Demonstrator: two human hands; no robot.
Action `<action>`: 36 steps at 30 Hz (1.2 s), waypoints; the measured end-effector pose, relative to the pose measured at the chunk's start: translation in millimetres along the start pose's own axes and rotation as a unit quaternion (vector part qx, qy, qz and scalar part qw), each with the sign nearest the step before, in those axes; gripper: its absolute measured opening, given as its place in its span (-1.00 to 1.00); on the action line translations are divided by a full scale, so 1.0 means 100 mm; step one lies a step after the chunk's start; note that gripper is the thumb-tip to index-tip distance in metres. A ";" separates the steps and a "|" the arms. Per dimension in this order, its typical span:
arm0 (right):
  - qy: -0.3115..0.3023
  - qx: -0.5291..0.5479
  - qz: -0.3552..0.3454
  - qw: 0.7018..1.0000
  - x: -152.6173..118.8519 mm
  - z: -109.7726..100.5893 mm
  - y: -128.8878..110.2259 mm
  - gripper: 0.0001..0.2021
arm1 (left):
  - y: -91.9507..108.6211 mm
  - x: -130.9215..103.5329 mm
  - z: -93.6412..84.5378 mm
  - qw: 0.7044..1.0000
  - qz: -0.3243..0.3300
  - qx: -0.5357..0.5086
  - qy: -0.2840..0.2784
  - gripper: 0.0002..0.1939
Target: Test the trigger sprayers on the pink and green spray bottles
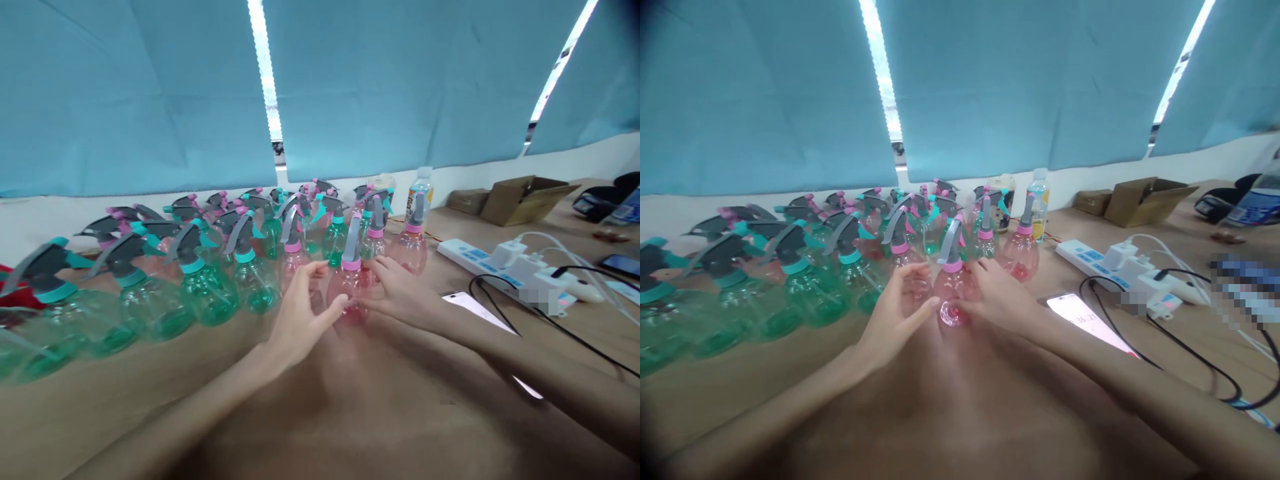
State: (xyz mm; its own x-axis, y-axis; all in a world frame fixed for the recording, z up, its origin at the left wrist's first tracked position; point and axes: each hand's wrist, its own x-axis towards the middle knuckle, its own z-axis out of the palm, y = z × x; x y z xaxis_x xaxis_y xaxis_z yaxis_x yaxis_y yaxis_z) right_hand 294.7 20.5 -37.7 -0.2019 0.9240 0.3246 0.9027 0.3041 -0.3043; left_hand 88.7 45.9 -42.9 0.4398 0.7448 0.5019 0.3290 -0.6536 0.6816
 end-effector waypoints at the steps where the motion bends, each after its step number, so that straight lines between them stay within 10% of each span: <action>1: -0.002 -0.004 0.003 1.000 0.06 -0.01 0.01 -0.53 | -0.02 -0.05 -0.02 1.000 -0.002 0.002 0.003 -0.61; 23: -0.031 -0.097 0.099 0.990 0.68 0.02 -0.14 -0.55 | -0.17 -0.35 0.05 0.994 -0.037 0.041 -0.096 -0.77; 36: 0.121 -0.026 0.133 0.983 0.11 -0.37 0.28 -0.68 | -0.16 -0.19 0.08 0.990 -0.064 0.017 -0.122 -0.78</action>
State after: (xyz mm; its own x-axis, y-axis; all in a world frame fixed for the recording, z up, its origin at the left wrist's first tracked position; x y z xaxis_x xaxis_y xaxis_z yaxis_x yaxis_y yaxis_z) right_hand 331.6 30.6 -9.8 0.1344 0.8854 0.4450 0.9307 0.0414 -0.3634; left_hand 81.7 40.7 -67.7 0.5802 0.7700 0.2654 0.4214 -0.5626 0.7113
